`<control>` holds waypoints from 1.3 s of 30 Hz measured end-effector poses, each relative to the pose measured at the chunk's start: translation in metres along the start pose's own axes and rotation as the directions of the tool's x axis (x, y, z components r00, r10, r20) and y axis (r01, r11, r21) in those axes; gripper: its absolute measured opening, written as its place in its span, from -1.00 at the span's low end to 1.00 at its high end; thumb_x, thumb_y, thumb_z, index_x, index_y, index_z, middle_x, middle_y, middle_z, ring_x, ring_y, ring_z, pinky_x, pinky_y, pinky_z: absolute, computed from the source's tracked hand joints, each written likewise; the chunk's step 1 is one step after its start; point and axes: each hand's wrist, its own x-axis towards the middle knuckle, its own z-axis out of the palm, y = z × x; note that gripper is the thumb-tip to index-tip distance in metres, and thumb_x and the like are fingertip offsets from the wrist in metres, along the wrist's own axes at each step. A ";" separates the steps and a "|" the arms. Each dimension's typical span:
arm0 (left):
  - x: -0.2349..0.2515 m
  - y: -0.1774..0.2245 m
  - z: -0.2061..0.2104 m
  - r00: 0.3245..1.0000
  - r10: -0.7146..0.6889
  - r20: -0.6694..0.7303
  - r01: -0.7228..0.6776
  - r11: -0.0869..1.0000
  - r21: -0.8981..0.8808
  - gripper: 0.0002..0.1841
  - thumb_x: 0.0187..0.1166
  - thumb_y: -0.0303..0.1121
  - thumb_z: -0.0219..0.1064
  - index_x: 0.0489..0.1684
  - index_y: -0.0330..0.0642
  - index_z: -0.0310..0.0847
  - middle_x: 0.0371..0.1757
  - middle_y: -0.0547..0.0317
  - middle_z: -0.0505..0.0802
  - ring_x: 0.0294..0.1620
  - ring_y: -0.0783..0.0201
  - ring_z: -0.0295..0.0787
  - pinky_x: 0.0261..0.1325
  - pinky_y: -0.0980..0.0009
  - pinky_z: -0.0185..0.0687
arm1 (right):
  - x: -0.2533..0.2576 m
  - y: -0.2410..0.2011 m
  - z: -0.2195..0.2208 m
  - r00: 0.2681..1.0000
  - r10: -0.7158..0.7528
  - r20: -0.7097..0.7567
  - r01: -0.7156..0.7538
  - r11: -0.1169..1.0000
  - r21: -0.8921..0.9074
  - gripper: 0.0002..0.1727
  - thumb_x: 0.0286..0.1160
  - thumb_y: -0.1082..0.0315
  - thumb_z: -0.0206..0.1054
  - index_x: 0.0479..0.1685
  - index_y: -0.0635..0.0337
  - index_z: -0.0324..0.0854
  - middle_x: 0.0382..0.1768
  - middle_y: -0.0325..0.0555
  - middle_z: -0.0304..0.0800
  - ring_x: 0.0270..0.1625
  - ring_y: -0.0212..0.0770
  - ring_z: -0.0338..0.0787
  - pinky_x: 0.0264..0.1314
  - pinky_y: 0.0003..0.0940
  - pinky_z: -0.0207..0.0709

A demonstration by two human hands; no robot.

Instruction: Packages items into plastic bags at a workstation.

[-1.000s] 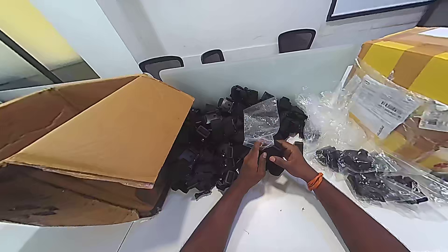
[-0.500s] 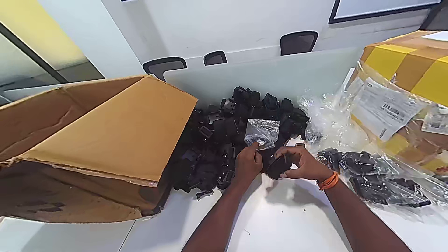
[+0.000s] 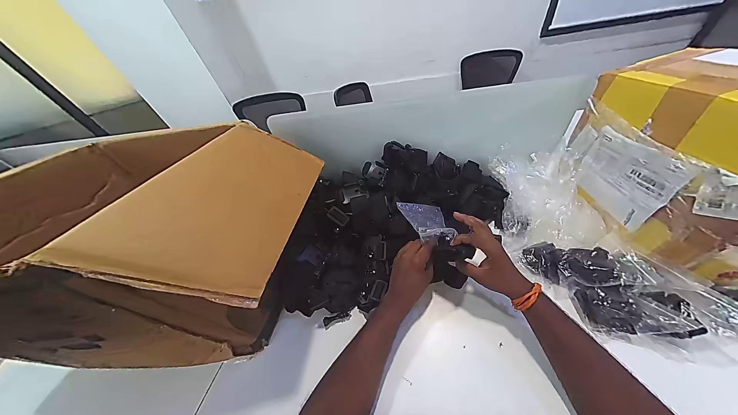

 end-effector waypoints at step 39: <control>-0.005 0.000 0.013 0.999 0.026 -0.031 -0.040 0.744 -0.667 -0.86 0.48 -0.54 0.37 -0.17 -0.41 0.82 -0.12 -0.02 0.91 -0.12 0.35 0.88 0.05 0.39 0.84 | -0.001 0.003 0.007 0.995 -0.036 -0.091 -0.001 0.927 -0.376 -0.79 0.31 0.29 0.53 -0.08 0.06 0.81 0.01 0.02 0.78 0.17 0.02 0.72 0.31 -0.01 0.58</control>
